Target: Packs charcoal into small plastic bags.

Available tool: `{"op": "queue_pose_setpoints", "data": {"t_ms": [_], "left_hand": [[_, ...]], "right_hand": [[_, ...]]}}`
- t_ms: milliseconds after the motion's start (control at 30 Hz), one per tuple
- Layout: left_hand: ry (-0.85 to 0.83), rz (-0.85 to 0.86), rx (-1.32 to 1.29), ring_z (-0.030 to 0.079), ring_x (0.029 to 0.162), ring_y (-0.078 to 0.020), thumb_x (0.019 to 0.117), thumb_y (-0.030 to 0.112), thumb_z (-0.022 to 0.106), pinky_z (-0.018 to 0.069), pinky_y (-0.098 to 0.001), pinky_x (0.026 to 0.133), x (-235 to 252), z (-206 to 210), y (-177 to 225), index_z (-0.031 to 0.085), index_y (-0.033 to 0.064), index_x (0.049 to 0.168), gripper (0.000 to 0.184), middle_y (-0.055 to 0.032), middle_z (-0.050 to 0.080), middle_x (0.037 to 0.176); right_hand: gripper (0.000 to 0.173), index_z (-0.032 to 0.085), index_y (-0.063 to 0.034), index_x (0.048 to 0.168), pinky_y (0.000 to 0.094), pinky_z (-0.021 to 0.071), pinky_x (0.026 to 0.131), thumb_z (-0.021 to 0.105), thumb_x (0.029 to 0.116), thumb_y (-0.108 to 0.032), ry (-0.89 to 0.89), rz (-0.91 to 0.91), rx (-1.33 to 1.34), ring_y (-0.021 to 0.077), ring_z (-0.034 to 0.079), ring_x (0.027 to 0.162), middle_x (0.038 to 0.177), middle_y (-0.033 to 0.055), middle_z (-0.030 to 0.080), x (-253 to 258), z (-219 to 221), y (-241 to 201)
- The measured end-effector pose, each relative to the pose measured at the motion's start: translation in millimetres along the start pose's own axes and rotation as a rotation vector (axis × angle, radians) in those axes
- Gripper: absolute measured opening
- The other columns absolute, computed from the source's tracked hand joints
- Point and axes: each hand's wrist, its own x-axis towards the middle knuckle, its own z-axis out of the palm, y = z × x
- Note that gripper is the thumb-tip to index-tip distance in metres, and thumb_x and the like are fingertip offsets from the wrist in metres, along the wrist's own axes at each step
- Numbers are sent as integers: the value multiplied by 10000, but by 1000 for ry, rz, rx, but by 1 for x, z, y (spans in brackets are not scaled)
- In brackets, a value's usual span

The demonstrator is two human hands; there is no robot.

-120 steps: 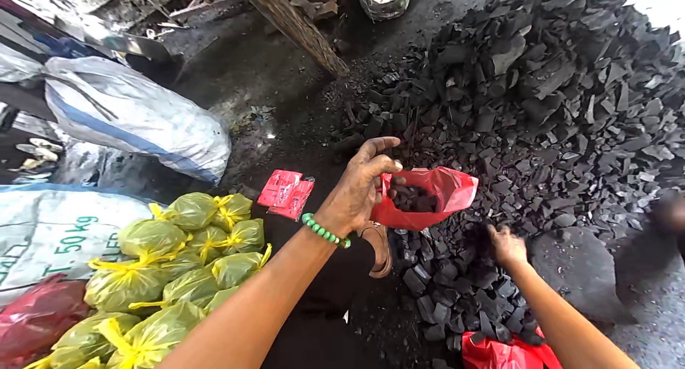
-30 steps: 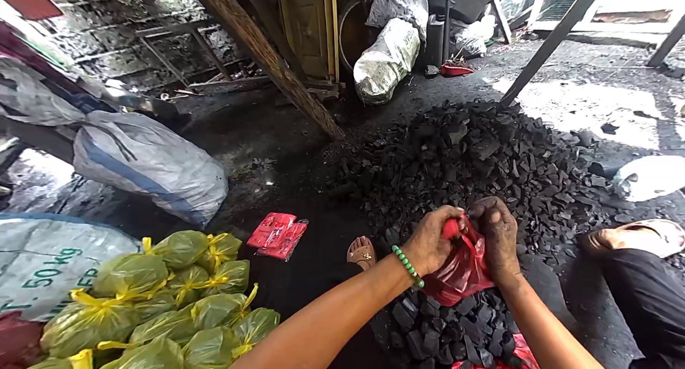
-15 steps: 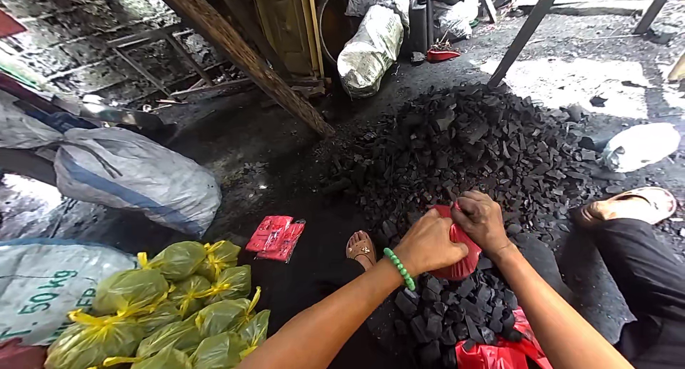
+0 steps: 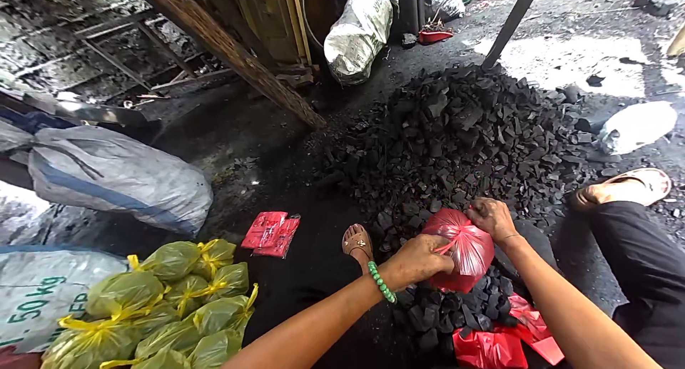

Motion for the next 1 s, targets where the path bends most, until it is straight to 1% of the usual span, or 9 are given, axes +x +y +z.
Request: {"op": "queue_pose_setpoints", "data": {"t_ms": [67,233,400,467,600,700,767,900,1000], "left_hand": [[64,-40,-305,389,521,3,945,-40,533,301,-149,460,2,-3,-5,650,-1,1141,231,22,524,741],[247,-100,-683,296,411,6,977,13,479,250,-123,371,11,-20,-4,626,56,943,157,64,403,598],[178,61,-413,271,410,23,1012,48,486,224,-123,369,21,-16,-3,643,37,1107,184,50,510,665],[112,96,-296,263,400,15,1025,93,481,225,-130,369,21,-13,-3,651,60,1135,205,66,456,621],[113,215,-89,371,504,11,1073,155,506,305,-150,466,15,-9,16,663,26,1111,206,52,495,679],[149,309,-26,562,726,-44,1024,91,591,470,-223,677,21,-8,18,680,-7,1048,135,-29,645,858],[155,302,-70,499,617,-1,1018,63,589,390,-164,547,23,-6,18,670,-1,1006,103,-2,624,797],[137,289,-8,453,543,11,1034,92,576,331,-159,482,20,-6,23,676,5,988,140,1,641,761],[218,275,294,615,755,-128,1039,171,585,511,-341,739,24,-13,24,708,-3,973,223,-71,676,836]], "right_hand": [[238,626,91,711,649,489,712,664,916,-25,59,24,43,453,670,780,758,256,650,-9,-4,-2],[312,622,20,672,542,517,612,582,889,-200,337,-64,47,345,654,680,691,159,616,-60,-3,-23],[337,619,-89,665,393,536,694,603,951,-265,444,-486,-31,244,653,709,712,77,648,-78,10,-90],[365,619,-88,673,370,541,714,579,982,-279,471,-543,0,237,649,736,720,71,635,-65,-3,-107],[414,621,30,720,400,499,674,565,1020,-249,424,-277,192,246,604,718,726,131,587,-37,-43,-99],[339,658,-86,806,206,486,610,535,1053,-283,275,45,565,13,567,643,711,-44,596,-38,-42,-94],[208,713,-114,859,205,530,636,610,997,-231,160,125,733,-9,609,671,762,-68,669,-49,-42,-97],[39,764,-67,883,172,528,839,731,872,-85,226,-34,653,2,628,923,957,-15,687,-64,-36,-98],[96,781,-22,908,275,543,924,710,880,-80,408,-218,403,163,633,1058,1184,169,620,-61,-28,-98]]}}
